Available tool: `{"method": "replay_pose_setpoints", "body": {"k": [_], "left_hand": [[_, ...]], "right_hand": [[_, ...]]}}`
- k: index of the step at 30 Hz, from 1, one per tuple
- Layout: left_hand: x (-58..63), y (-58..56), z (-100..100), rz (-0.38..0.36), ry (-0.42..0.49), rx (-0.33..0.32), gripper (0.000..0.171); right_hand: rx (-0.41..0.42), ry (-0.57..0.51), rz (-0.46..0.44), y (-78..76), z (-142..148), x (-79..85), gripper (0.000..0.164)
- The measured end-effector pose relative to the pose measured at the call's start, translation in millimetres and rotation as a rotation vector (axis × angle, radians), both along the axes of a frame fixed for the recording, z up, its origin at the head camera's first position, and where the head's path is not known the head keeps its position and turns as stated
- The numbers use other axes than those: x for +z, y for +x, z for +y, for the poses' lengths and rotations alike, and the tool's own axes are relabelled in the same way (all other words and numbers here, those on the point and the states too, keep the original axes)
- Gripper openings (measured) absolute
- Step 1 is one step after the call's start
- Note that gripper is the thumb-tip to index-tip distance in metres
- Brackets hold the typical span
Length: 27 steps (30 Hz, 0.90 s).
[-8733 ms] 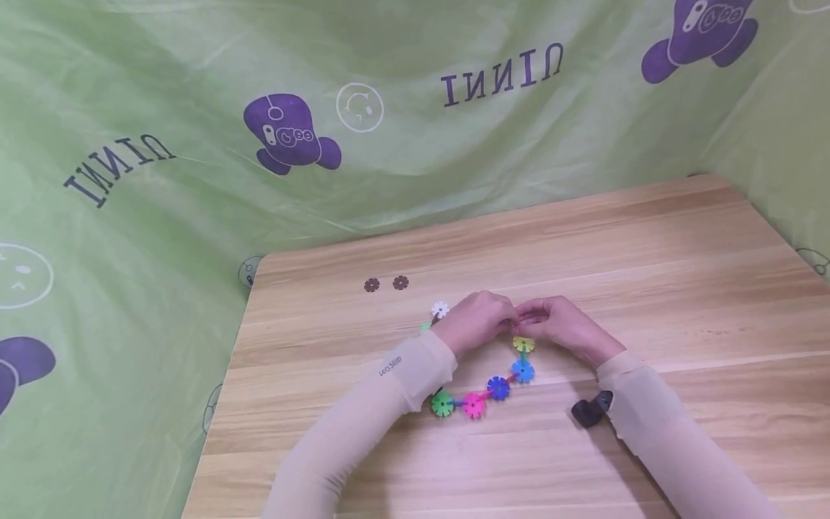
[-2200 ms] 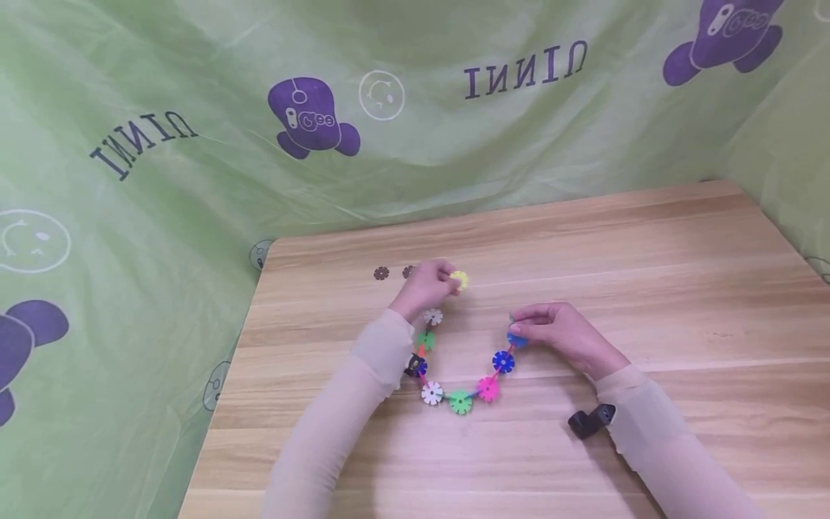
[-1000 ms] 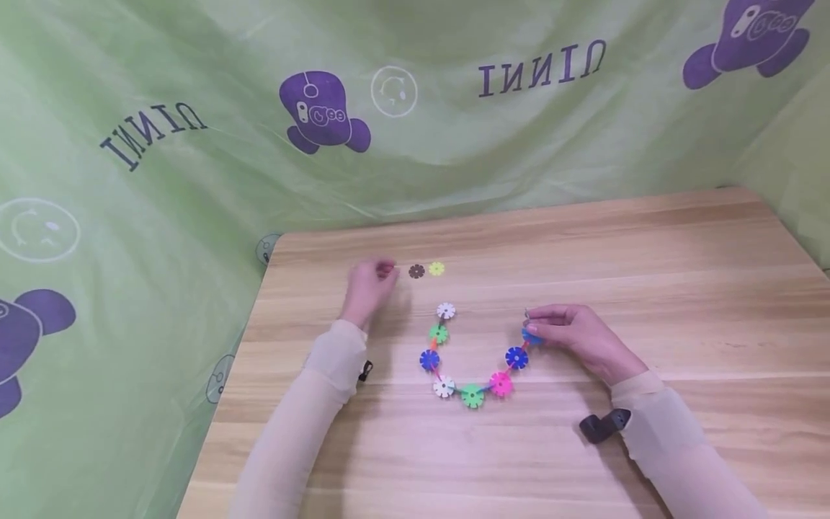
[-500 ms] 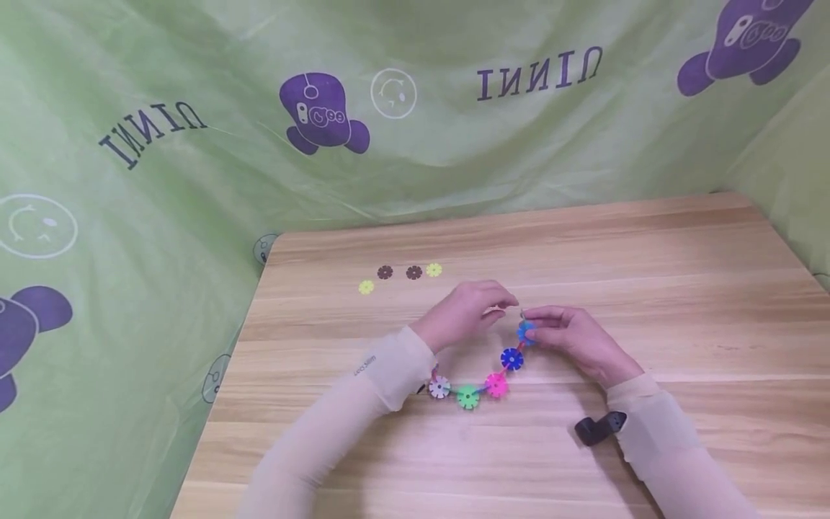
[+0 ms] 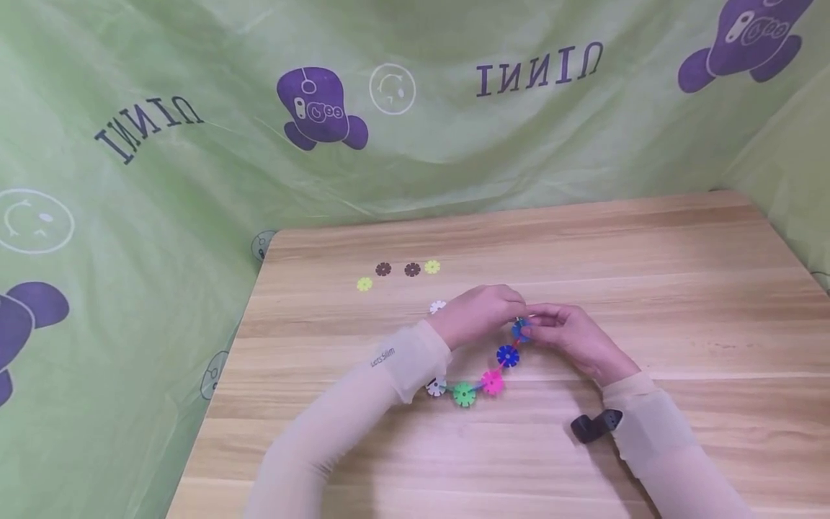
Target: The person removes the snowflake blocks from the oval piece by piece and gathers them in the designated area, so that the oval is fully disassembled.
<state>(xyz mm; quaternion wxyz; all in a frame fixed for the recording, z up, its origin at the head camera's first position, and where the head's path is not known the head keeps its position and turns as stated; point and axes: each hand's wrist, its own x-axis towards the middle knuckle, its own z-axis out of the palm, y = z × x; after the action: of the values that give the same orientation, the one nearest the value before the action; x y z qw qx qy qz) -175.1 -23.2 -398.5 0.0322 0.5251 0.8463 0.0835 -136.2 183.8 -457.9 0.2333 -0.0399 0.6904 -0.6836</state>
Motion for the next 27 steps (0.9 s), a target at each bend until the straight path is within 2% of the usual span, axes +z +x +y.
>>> {"method": "replay_pose_setpoints", "body": {"k": [4,8,12,20,27], "left_hand": [[-0.3,-2.8,-0.2,0.060,-0.038,-0.042,0.028],[0.4,-4.2,-1.4,0.152,-0.070,-0.098,0.029],[0.4,-5.4,-2.2,0.221,-0.084,-0.132,0.028],[-6.1,-4.7,-3.3,0.277,-0.116,-0.120,0.025],[-8.6,-2.9,-4.0,0.287,-0.134,-0.084,0.027]], "right_hand": [[-0.019,0.015,0.003,0.3,-2.6,1.1,0.048],[-0.037,0.042,0.010,2.2,-2.7,2.3,0.048],[-0.033,0.059,0.010,3.0,-3.1,3.4,0.039],[-0.044,0.039,0.005,4.5,-6.2,1.4,0.013],[-0.051,-0.001,-0.006,4.5,-8.9,0.6,0.006]]}}
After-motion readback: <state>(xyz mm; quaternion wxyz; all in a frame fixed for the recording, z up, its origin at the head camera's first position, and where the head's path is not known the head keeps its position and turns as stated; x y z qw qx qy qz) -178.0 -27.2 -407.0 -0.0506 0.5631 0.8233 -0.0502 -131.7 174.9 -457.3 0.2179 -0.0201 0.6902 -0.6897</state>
